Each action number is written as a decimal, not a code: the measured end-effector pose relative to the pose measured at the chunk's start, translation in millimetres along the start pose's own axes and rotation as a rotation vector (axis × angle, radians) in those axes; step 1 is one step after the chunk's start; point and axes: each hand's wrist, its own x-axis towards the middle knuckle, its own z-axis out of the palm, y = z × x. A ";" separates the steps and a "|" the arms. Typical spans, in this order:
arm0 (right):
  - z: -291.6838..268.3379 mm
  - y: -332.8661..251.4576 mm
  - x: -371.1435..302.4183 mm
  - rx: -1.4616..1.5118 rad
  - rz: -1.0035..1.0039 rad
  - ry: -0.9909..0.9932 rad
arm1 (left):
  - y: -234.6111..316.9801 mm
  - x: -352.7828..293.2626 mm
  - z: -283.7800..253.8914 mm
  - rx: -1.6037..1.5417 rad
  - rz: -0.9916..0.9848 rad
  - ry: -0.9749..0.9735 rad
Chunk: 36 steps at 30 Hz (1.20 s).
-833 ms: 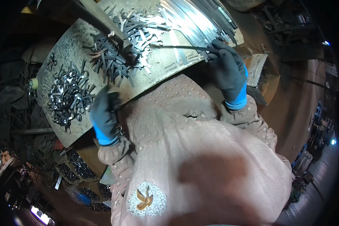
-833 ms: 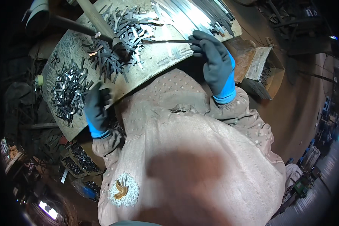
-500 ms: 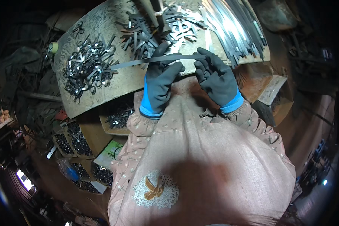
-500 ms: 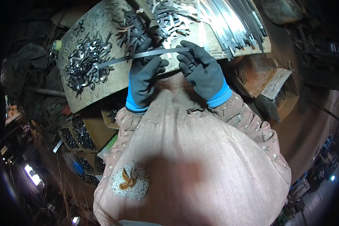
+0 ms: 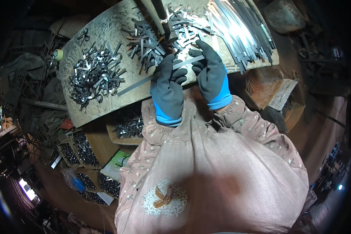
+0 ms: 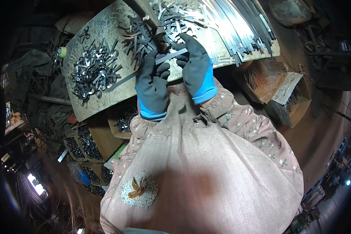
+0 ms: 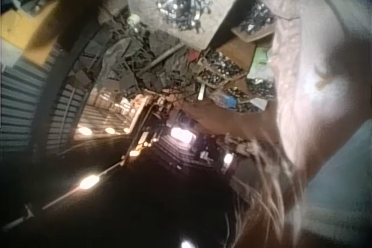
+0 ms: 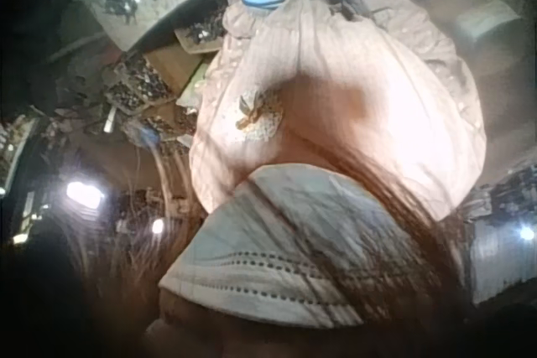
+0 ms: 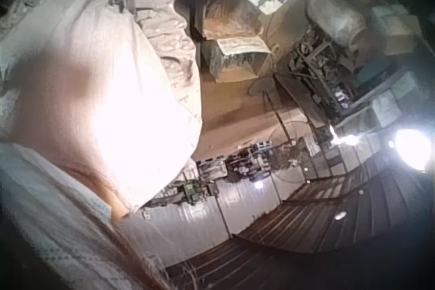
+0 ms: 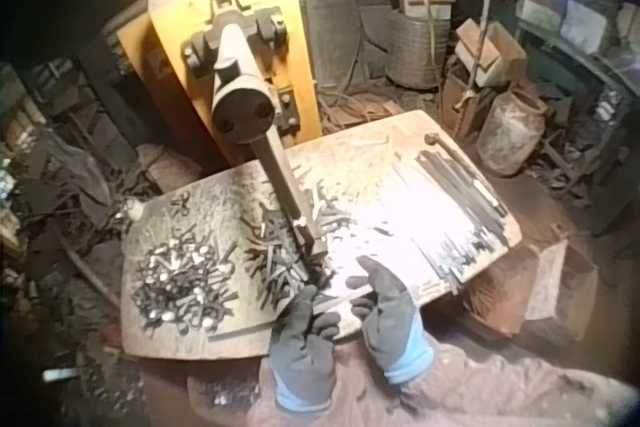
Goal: The person bends metal strips into loops by hand and spot welds them using a spot welding machine.
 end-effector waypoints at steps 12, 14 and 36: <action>1.9 -33.2 35.6 -1.384 -0.622 -0.373 | 53.3 80.2 0.2 1.163 0.005 -0.411; 2.1 -38.3 45.5 -1.313 -0.525 -0.315 | 54.9 99.9 6.8 1.178 -0.028 -0.447; 7.2 -43.4 70.5 0.338 0.377 -0.150 | 18.6 104.1 2.6 0.209 -0.007 -0.225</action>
